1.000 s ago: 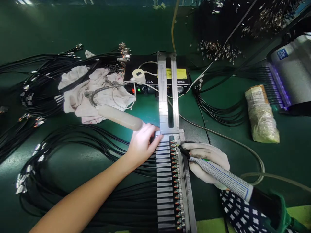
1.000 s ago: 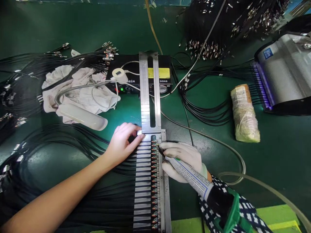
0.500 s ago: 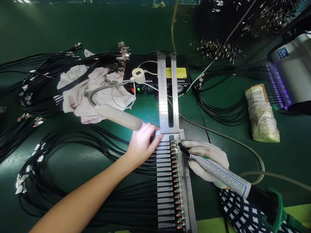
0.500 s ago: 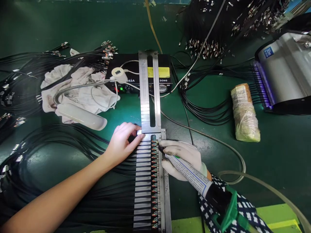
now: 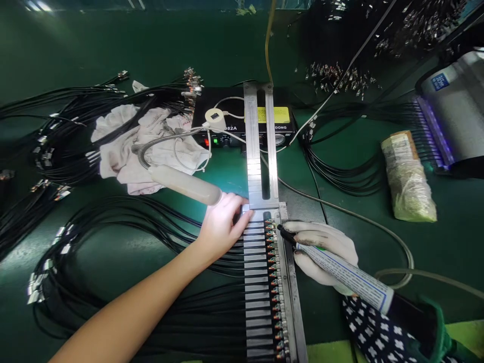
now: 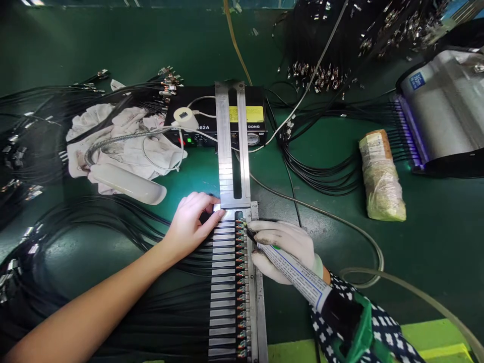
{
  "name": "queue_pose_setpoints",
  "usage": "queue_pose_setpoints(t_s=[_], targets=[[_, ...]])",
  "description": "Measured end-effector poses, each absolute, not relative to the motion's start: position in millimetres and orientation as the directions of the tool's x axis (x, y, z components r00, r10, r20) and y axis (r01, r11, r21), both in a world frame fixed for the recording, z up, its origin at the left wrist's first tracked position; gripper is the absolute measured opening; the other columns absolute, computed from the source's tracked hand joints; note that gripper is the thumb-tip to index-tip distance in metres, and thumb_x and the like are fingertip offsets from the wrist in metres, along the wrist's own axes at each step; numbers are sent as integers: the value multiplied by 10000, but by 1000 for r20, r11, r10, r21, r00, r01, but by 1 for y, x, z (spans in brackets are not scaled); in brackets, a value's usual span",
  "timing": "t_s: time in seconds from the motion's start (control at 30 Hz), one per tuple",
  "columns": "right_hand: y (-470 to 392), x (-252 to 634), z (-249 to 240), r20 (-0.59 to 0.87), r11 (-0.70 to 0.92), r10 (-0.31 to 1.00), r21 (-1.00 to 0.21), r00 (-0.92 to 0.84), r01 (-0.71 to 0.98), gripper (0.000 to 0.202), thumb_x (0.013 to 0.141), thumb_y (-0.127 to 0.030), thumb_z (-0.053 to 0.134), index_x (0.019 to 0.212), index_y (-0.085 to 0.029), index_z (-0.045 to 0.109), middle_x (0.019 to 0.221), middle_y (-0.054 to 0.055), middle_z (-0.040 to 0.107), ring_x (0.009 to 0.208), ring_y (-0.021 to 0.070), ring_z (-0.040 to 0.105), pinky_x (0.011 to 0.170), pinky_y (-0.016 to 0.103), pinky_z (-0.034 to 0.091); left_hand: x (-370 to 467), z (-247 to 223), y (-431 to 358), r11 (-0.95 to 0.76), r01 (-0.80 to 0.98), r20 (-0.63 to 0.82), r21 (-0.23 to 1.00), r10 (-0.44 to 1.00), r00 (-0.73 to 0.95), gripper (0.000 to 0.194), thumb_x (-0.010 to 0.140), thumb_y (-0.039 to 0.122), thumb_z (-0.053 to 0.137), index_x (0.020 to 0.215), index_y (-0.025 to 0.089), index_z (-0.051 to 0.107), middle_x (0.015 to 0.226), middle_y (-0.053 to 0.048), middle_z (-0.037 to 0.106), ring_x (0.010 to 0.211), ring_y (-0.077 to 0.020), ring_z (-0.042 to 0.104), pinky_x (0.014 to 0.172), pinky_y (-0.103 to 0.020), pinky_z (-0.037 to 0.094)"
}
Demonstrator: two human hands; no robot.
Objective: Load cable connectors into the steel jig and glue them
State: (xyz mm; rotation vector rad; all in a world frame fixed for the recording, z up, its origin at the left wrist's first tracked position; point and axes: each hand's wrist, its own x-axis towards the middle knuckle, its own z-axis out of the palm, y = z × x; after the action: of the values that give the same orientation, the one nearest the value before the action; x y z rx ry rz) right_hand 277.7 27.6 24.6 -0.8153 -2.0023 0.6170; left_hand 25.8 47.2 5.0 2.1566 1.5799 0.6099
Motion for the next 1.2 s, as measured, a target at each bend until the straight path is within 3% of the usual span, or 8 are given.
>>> queue_pose_setpoints(t_s=[1.03, 1.13, 1.2], targets=[[28, 277, 26, 526, 653, 746, -697, -409, 295, 300, 763, -163, 745, 1046, -207, 658, 1057, 90, 761, 934, 235, 747, 786, 345, 640, 25, 5, 47, -292, 779, 117, 554, 954, 275, 158, 952, 329, 533, 938, 182, 587, 765, -7, 534, 780, -184, 493, 716, -311, 360], [26, 277, 24, 487, 593, 792, -757, -369, 274, 297, 751, -156, 756, 1027, -225, 672, 1071, 76, 759, 936, 244, 745, 807, 369, 637, 25, 5, 46, -288, 780, 116, 555, 956, 270, 156, 954, 332, 528, 941, 187, 584, 766, -7, 533, 778, -185, 491, 721, -315, 362], [26, 278, 21, 390, 445, 886, -867, -250, 226, 227, 770, -168, 745, 976, -234, 678, 1069, 68, 758, 961, 253, 737, 838, 402, 628, 25, 6, 46, -285, 781, 112, 556, 957, 269, 156, 957, 336, 523, 945, 192, 581, 770, -8, 537, 777, -186, 491, 728, -319, 365]])
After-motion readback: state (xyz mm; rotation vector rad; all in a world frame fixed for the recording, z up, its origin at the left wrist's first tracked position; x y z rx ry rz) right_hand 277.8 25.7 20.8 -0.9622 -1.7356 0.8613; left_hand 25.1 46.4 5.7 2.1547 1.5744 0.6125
